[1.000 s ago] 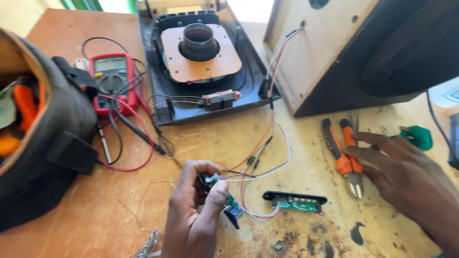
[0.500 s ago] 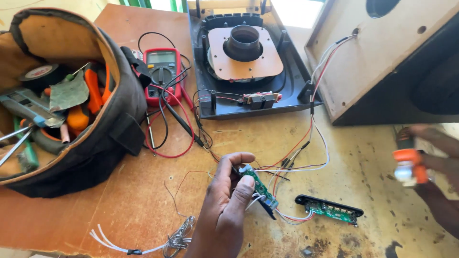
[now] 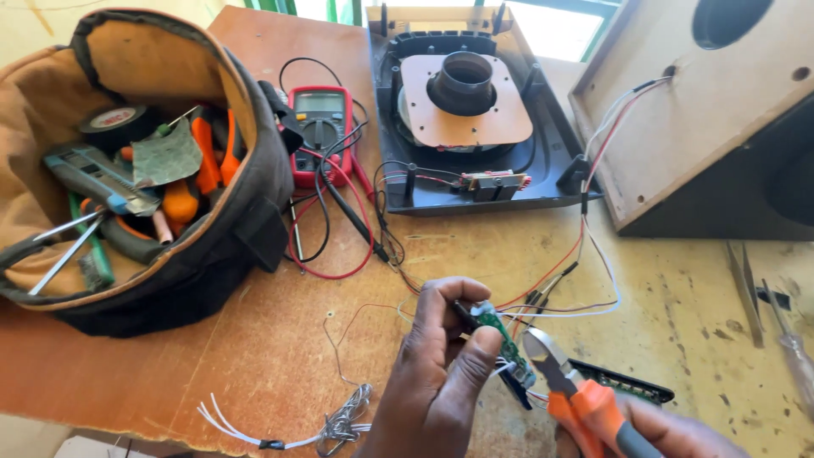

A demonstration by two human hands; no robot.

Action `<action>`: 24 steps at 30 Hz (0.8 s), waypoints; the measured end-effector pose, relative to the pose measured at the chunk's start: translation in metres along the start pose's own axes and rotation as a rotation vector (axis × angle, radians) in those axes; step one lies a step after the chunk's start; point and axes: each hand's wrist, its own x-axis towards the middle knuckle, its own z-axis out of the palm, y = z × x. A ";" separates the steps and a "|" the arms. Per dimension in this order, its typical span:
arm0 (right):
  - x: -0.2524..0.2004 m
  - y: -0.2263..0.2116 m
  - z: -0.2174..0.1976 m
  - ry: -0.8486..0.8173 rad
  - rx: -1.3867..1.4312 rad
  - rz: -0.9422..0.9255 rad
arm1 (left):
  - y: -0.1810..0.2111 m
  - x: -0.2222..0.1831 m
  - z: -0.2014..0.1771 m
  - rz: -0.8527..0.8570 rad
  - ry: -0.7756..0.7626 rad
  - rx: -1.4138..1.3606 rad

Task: Soldering wires to a circuit board and preparing components for an electronics repair.

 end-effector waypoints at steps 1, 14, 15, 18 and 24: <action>0.016 0.003 -0.009 0.053 -0.113 0.151 | 0.001 -0.001 -0.001 0.033 -0.013 0.005; 0.009 -0.019 -0.007 -0.046 -1.415 -0.268 | 0.001 -0.002 -0.004 0.062 -0.050 -0.160; 0.008 -0.018 -0.005 -0.045 -1.414 -0.268 | 0.000 -0.003 -0.004 0.062 -0.051 -0.159; 0.009 -0.015 -0.009 0.011 -1.385 -0.247 | -0.003 -0.003 -0.004 0.065 -0.057 -0.246; 0.005 -0.009 0.005 0.051 -1.371 -0.263 | -0.001 -0.004 -0.003 0.060 -0.049 -0.352</action>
